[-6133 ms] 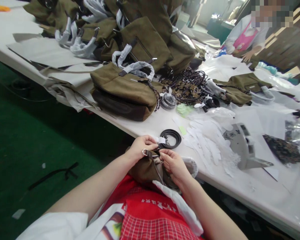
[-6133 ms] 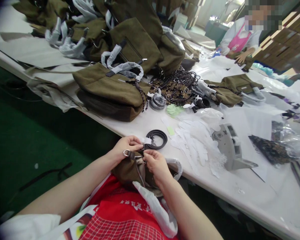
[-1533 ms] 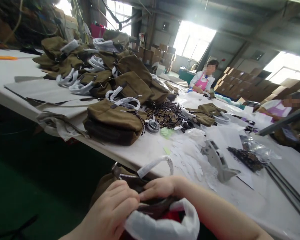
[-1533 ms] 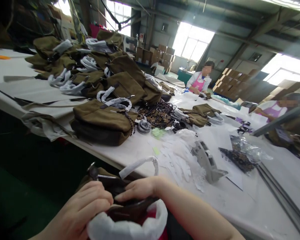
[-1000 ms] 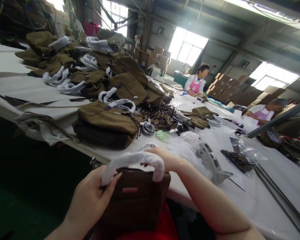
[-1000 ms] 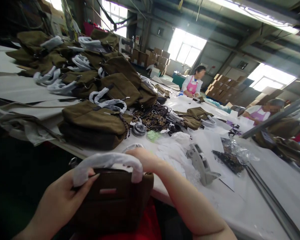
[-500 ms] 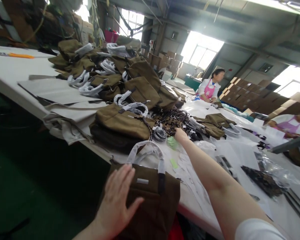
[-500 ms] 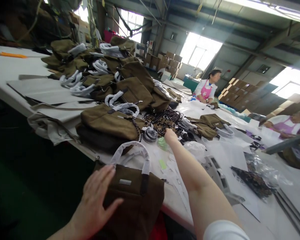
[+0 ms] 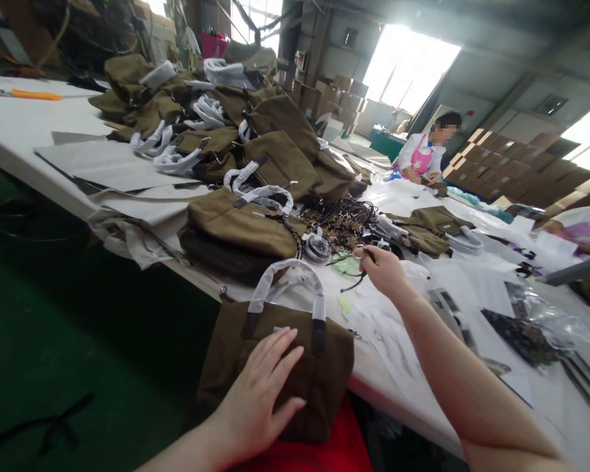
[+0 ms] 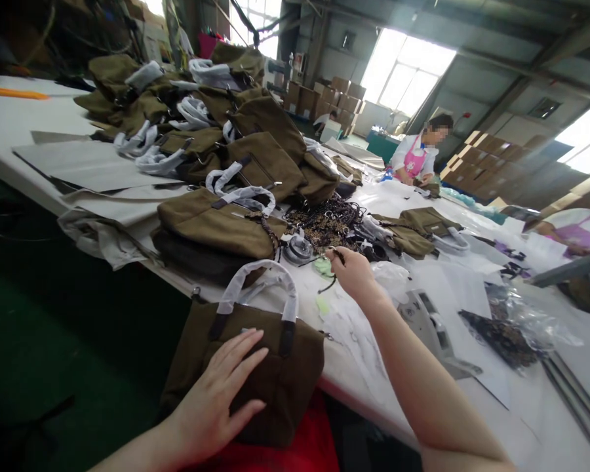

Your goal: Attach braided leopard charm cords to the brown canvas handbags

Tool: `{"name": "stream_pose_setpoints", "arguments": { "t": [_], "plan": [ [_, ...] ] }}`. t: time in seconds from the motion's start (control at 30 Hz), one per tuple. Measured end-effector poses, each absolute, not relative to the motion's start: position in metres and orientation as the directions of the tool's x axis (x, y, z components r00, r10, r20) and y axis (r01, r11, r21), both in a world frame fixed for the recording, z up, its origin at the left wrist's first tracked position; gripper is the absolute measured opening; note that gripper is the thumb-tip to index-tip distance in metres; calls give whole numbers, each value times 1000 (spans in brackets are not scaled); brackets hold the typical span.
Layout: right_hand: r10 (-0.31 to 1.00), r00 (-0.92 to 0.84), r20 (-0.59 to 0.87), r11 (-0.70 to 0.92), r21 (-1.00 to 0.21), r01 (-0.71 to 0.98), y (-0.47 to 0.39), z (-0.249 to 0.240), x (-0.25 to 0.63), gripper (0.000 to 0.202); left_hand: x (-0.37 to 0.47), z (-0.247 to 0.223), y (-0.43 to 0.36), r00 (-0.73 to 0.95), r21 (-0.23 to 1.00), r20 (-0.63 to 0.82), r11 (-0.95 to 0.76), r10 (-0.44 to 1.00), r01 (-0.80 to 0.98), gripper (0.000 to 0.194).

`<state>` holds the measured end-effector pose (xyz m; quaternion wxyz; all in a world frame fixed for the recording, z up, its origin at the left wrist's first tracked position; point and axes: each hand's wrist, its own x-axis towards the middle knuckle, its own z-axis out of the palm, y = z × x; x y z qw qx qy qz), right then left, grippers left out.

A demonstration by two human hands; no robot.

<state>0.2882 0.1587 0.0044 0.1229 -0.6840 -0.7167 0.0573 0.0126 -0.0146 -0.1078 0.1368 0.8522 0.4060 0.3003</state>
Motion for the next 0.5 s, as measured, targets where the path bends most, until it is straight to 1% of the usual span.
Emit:
{"name": "stream_pose_setpoints", "arguments": {
  "t": [0.03, 0.07, 0.13, 0.17, 0.23, 0.3, 0.4, 0.5],
  "plan": [
    [992, -79, 99, 108, -333, 937, 132, 10, 287, 47, 13, -98, -14, 452, 529, 419, -616, 787, 583, 58],
    [988, -142, 61, 155, -415, 897, 104, 13, 284, 49, 14, -88, -14, 417, 584, 432, -600, 800, 547, 54],
    [963, -261, -62, 190, -530, 827, 53, 16, 277, 44, 19, -69, -13, 365, 695, 430, -561, 825, 449, 49],
    [942, -311, -128, 188, -569, 801, 32, 14, 272, 42, 23, -61, -13, 372, 744, 417, -547, 829, 384, 45],
    [908, -360, -212, 162, -615, 772, -1, 3, 264, 38, 35, -51, -13, 427, 834, 346, -483, 835, 268, 38],
    [906, -348, -243, 119, -640, 759, -23, -14, 259, 38, 47, -50, -15, 507, 894, 240, -392, 828, 218, 36],
    [925, -291, -245, 57, -668, 742, -40, -39, 257, 37, 63, -56, -20, 592, 929, 111, -294, 799, 223, 34],
    [938, -264, -224, 38, -692, 721, -47, -52, 261, 35, 72, -61, -21, 579, 949, 43, -214, 814, 230, 22]
  ]
}}
